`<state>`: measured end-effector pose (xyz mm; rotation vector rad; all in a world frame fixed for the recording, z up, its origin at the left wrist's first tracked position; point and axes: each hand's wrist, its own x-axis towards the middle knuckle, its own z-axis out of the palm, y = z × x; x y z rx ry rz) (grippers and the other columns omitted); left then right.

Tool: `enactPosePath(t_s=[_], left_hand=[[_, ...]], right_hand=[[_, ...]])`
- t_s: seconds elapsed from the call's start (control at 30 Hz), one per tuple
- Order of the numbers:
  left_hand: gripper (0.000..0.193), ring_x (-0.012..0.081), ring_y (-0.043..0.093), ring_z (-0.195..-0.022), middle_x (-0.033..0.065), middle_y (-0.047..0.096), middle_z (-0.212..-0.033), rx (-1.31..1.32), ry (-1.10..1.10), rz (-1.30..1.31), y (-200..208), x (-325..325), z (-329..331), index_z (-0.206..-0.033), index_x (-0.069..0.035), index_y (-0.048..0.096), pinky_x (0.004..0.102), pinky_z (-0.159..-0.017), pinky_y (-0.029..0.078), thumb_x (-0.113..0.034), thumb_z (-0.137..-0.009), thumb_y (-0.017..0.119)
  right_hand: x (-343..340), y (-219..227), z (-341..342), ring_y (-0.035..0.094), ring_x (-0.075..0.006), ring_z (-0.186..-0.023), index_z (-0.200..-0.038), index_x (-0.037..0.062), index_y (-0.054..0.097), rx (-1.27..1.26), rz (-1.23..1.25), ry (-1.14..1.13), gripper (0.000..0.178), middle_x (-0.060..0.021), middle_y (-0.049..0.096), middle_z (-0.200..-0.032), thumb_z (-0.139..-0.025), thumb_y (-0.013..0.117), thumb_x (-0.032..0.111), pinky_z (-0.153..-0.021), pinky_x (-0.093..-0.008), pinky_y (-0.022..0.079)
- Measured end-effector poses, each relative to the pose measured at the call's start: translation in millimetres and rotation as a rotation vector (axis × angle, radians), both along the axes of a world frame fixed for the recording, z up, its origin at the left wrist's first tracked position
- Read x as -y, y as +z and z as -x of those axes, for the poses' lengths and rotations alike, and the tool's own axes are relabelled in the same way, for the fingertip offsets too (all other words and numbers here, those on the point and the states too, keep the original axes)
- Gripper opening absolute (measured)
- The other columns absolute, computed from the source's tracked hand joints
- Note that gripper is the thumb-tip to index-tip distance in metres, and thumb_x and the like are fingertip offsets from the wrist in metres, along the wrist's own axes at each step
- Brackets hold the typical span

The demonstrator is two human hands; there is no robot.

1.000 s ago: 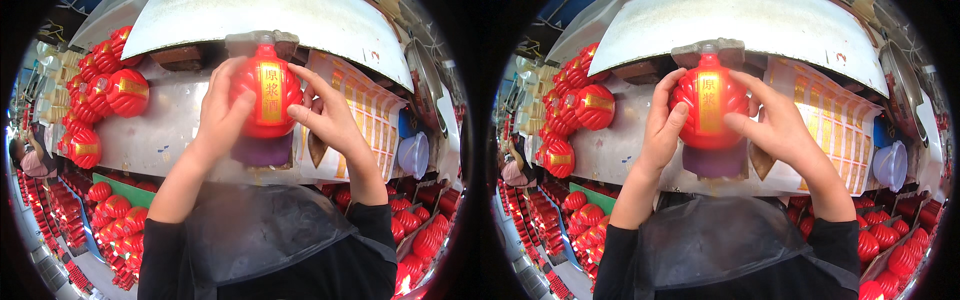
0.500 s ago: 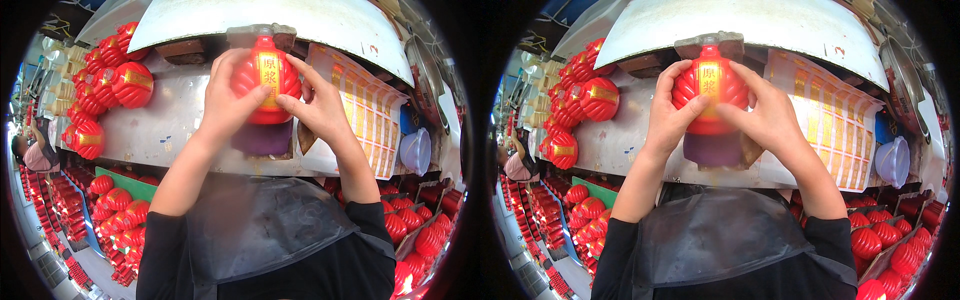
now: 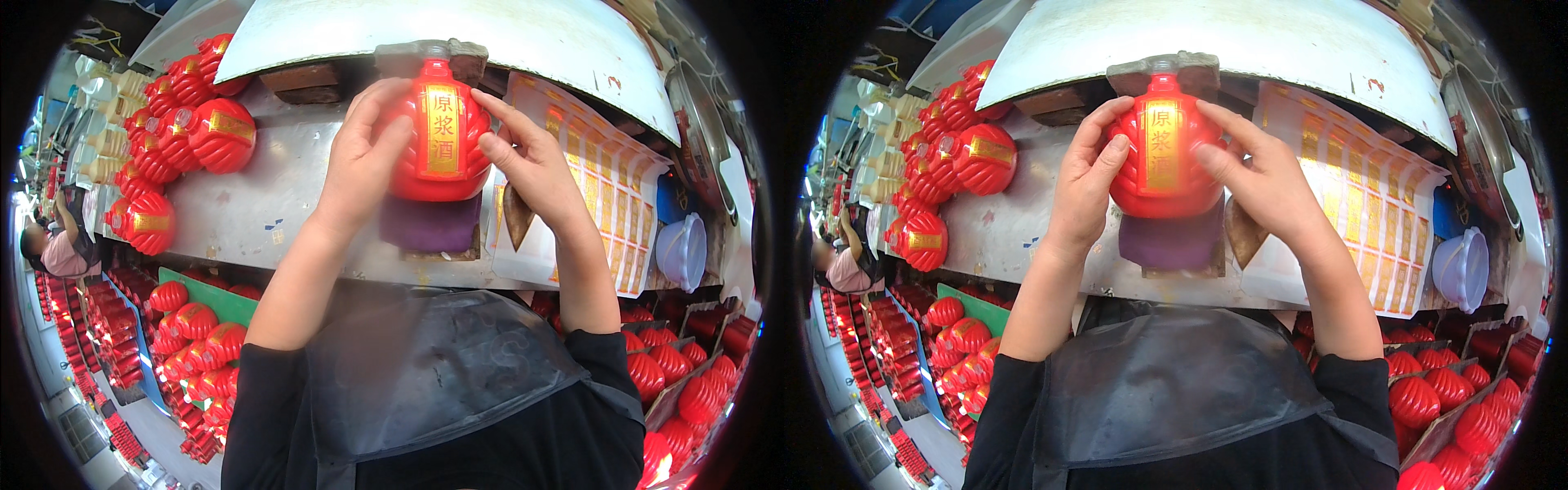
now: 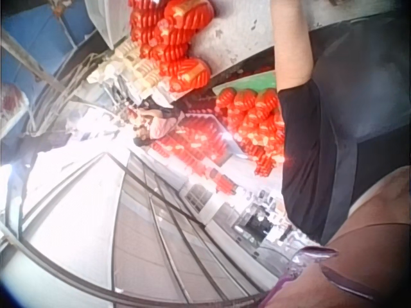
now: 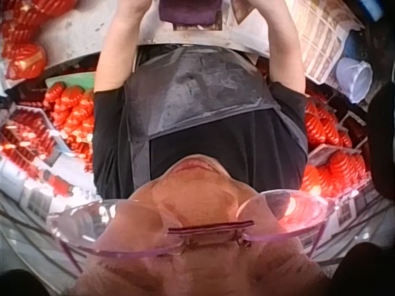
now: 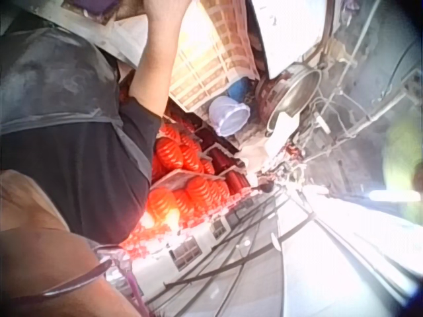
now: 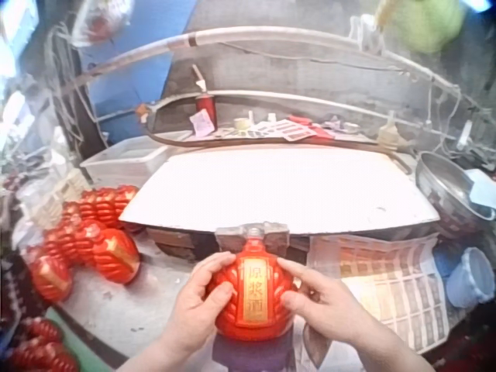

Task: The person repeatedly picks up red plastic bottles, applies gold labels to their sides, and places them on a nearby tray. The process is performed one at a time in a continuous loop.

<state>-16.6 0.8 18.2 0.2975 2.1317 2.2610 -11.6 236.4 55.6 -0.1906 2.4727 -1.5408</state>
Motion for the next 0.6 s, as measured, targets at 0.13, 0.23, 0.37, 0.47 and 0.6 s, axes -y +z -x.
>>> enactPosePath(t_s=[0.13,0.23,0.37,0.47,0.6], left_hand=[[0.045,0.0207,0.05,-0.139,0.0104,0.05,-0.154,-0.03,0.007,0.04,0.0,1.5,-1.9,-0.147,-0.003,0.056,0.0337,-0.11,0.046,-0.015,-0.104,0.061],[0.047,0.0248,0.049,-0.141,0.0129,0.048,-0.155,-0.098,0.024,0.122,-2.7,1.4,0.6,-0.146,-0.003,0.058,0.0368,-0.113,0.045,-0.017,-0.101,0.064],[0.054,0.03,0.046,-0.147,0.0168,0.048,-0.156,-0.104,0.037,0.158,-5.5,0.5,-0.2,-0.147,-0.003,0.057,0.041,-0.123,0.033,-0.021,-0.098,0.069],[0.059,0.0301,0.047,-0.145,0.0181,0.049,-0.154,-0.123,0.056,0.197,-5.8,-1.2,-2.1,-0.146,-0.003,0.056,0.0407,-0.122,0.036,-0.024,-0.094,0.074],[0.067,0.0301,0.049,-0.142,0.0176,0.051,-0.151,-0.117,0.084,0.176,-6.4,-7.1,-2.5,-0.146,-0.002,0.055,0.0409,-0.119,0.04,-0.024,-0.087,0.082]], right_hand=[[-1.9,-7.7,-0.4,0.057,-0.0114,-0.09,-0.153,0.0117,0.057,-0.096,0.072,0.003,0.051,-0.0051,0.064,-0.103,-0.103,0.062,0.019,-0.086,-0.028,0.047],[0.8,-13.5,-1.3,0.043,-0.0061,-0.079,-0.155,0.0112,0.056,-0.132,0.08,-0.004,0.051,0.0063,0.047,-0.086,-0.105,0.06,0.015,-0.071,-0.0217,0.039],[4.5,-13.3,-2.8,0.044,-0.0057,-0.078,-0.155,0.0111,0.056,-0.167,0.081,-0.029,0.051,0.0058,0.046,-0.082,-0.104,0.062,0.016,-0.07,-0.0221,0.039],[8.0,-9.2,-6.5,0.044,-0.0059,-0.074,-0.154,0.0104,0.057,-0.171,0.001,-0.054,0.056,0.0053,0.047,-0.078,-0.101,0.069,0.024,-0.066,-0.0235,0.039],[16.7,-7.0,-9.6,0.043,-0.0075,-0.068,-0.15,0.0076,0.059,-0.324,-0.158,-0.091,0.068,0.0023,0.049,-0.073,-0.092,0.08,0.035,-0.06,-0.0263,0.039]])
